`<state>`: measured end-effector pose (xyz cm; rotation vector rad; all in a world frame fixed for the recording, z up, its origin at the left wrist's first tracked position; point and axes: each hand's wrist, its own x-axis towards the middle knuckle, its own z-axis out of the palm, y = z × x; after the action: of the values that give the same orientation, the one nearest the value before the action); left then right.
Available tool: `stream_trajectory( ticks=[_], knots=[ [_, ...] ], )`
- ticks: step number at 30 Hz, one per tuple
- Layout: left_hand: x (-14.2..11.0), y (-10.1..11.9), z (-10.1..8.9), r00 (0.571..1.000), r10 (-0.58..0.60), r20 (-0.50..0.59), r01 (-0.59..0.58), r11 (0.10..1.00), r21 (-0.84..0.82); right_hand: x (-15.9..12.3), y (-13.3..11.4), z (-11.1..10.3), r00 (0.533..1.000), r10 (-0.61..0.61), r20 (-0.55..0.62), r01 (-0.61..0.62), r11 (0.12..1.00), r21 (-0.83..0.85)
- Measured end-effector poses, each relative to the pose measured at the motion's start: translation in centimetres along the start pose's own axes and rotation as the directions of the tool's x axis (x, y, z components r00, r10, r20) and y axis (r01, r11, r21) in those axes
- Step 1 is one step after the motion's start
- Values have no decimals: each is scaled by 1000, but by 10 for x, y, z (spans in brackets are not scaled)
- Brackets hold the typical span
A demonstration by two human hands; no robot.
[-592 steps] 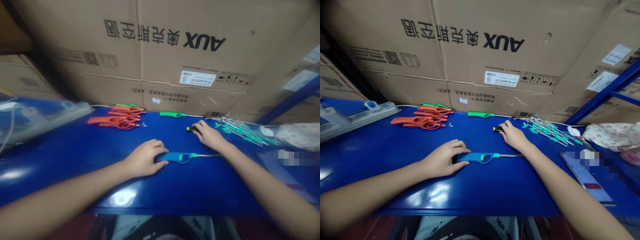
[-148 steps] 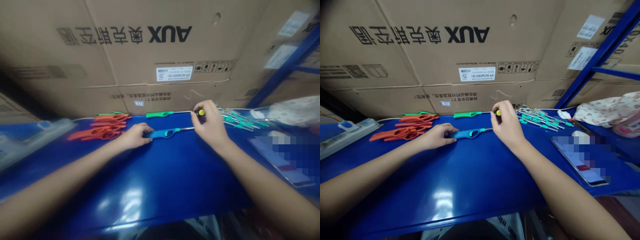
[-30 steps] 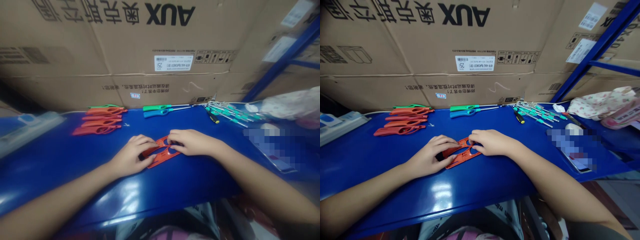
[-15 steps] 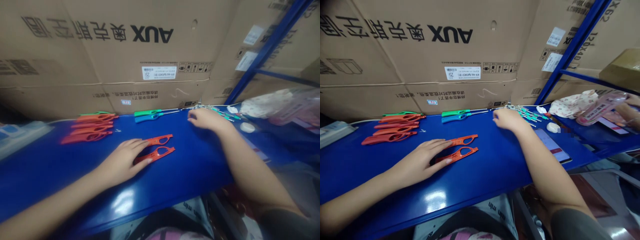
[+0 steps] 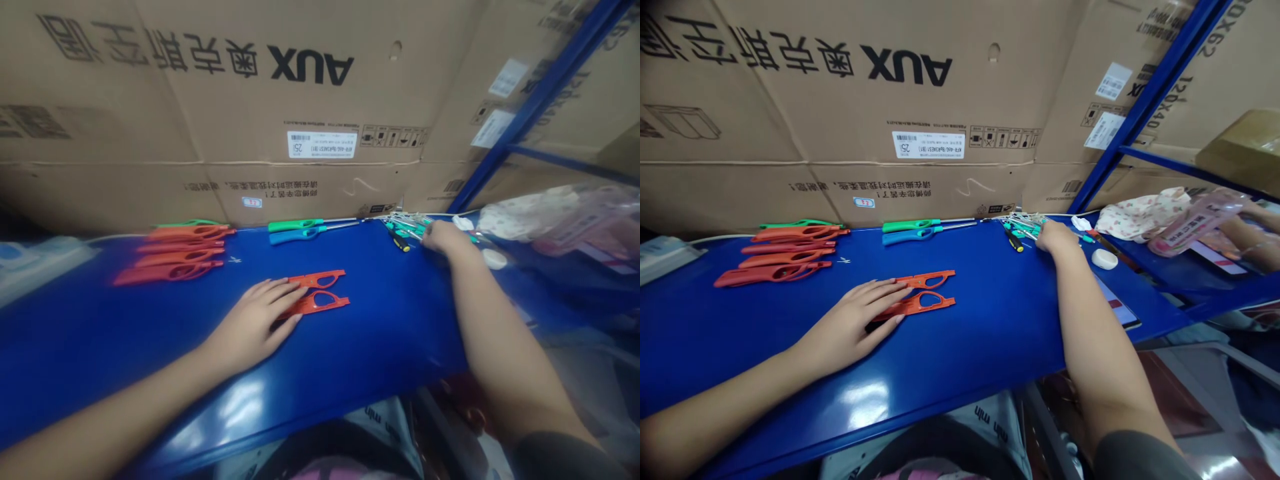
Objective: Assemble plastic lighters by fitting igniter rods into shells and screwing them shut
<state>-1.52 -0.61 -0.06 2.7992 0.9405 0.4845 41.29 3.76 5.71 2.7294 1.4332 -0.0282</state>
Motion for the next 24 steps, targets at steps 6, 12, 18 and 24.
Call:
stream_trajectory(
  ticks=[6,12,18,24],
  knots=[
    [1,-2,-3,992,119,-34,-120,993,-13,-23,-16,-12,965,-157,-212,186,975,121],
    [-1,3,-14,997,75,-25,-77,995,-70,-63,-50,-24,848,-372,-378,472,854,218],
    [9,15,-16,970,-206,-130,169,953,-250,-103,-83,-1,668,-632,-392,738,493,462],
    [22,3,3,942,-223,-250,172,963,-208,-122,-100,26,569,-762,-309,738,308,601]
  ],
)
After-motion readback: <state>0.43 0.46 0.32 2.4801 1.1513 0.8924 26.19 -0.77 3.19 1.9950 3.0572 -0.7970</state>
